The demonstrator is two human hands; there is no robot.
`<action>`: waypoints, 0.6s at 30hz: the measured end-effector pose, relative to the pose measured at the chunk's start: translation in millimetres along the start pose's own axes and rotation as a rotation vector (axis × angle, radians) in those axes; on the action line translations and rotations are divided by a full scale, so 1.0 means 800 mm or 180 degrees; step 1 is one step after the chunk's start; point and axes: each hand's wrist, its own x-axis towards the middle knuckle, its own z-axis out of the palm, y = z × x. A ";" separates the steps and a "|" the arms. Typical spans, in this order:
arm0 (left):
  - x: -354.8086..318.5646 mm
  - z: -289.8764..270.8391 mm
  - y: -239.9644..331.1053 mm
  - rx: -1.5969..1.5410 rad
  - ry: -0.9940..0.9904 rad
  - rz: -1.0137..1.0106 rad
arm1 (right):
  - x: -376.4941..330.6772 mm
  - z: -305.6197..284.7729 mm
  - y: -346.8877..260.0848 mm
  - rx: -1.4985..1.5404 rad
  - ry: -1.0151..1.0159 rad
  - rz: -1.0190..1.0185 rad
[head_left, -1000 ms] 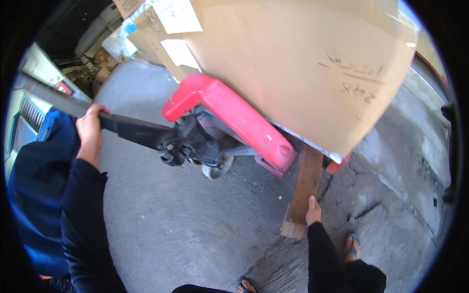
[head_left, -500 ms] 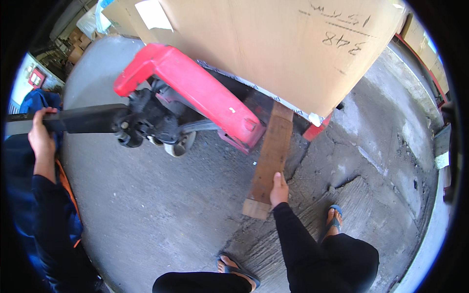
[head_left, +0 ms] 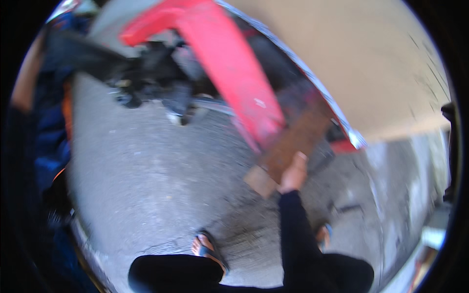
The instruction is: The person walks through a warehouse, retrieves a pallet jack, and uses wooden planks to wedge under a pallet of boxes. They then operate the pallet jack to lift and move the pallet across the floor.
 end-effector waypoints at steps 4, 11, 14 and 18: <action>0.024 0.028 -0.012 0.0199 -0.0060 0.0405 | 0.014 -0.007 -0.003 0.0758 0.0030 0.0352; 0.004 0.028 -0.005 0.0628 0.0275 0.1162 | 0.000 -0.001 -0.040 0.0045 0.0148 -0.0069; 0.007 0.023 0.013 0.0835 0.0327 0.1222 | 0.008 0.024 -0.068 -0.1450 0.0368 0.0027; 0.061 -0.025 0.078 -0.0014 0.0638 0.0636 | 0.039 0.058 -0.080 -0.1374 0.0291 -0.0493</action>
